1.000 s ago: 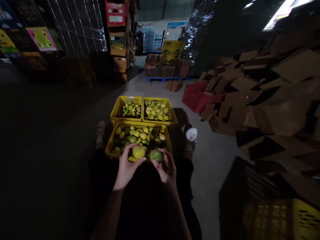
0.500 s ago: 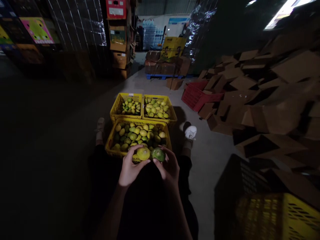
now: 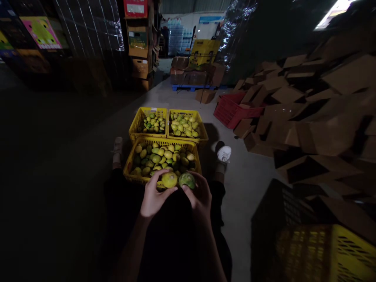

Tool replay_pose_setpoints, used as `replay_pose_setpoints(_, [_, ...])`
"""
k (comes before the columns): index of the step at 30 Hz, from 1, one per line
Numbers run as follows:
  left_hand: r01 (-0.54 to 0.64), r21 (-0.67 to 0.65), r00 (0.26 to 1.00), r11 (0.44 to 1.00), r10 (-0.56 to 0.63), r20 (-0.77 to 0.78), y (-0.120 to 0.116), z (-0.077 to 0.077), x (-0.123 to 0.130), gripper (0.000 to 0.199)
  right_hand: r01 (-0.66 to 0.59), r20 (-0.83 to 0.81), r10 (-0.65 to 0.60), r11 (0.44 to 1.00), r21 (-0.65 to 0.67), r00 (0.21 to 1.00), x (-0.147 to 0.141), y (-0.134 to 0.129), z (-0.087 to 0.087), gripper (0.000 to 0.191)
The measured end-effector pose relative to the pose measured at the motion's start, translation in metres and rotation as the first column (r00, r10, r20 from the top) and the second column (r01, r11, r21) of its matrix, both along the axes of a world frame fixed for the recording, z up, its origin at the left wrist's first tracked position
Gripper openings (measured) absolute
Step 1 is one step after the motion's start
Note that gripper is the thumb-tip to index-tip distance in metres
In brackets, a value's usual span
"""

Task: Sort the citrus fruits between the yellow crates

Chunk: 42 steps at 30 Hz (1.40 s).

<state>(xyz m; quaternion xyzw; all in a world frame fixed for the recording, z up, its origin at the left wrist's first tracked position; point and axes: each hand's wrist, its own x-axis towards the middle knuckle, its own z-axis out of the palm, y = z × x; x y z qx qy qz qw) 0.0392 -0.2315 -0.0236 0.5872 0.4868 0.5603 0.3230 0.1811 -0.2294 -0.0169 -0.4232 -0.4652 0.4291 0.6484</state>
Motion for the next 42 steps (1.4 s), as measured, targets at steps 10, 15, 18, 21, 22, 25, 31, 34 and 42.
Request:
replay_pose_setpoints(10, [-0.004,-0.005,1.0,1.0,0.004,-0.018,-0.001,0.001,0.0,0.046,0.013,-0.018,-0.013,1.0,-0.026,1.0,0.0,0.0,-0.003,0.036])
replay_pose_setpoints(15, [-0.004,-0.013,1.0,1.0,0.004,-0.016,-0.002,0.002,0.0,0.046,-0.008,-0.036,0.006,0.999,-0.046,0.999,0.002,0.0,-0.008,0.033])
replay_pose_setpoints(18, [-0.02,-0.026,1.0,0.999,0.02,-0.007,-0.001,0.001,0.0,0.047,-0.03,-0.028,0.028,0.997,-0.076,0.999,0.002,-0.002,-0.006,0.031])
replay_pose_setpoints(21, [-0.016,-0.048,0.999,0.999,0.017,0.028,-0.001,0.0,0.0,0.049,-0.08,-0.057,0.074,0.989,-0.121,0.996,0.001,-0.004,-0.004,0.033])
replay_pose_setpoints(22, [-0.012,-0.054,0.999,0.998,0.014,0.04,-0.001,0.0,0.0,0.049,-0.089,-0.065,0.081,0.987,-0.134,0.995,0.001,-0.005,-0.003,0.033])
replay_pose_setpoints(25, [-0.01,-0.063,0.998,0.998,0.014,0.065,-0.002,-0.001,0.0,0.049,-0.09,-0.065,0.081,0.983,-0.162,0.995,0.0,-0.006,-0.002,0.035])
replay_pose_setpoints(31, [-0.001,-0.083,0.996,0.997,0.009,0.092,-0.001,-0.002,0.0,0.048,-0.086,-0.073,0.073,0.976,-0.199,0.995,0.0,-0.004,-0.001,0.035])
replay_pose_setpoints(34, [0.043,-0.117,0.984,0.992,-0.022,0.178,0.0,-0.005,-0.001,0.048,-0.088,-0.137,0.061,0.977,-0.196,0.989,0.002,0.002,-0.012,0.031])
replay_pose_setpoints(42, [0.4,-0.336,0.528,0.852,0.085,0.845,0.014,-0.033,-0.005,0.041,-0.188,-0.407,-0.009,0.877,-0.443,0.913,-0.002,0.02,-0.081,0.032])
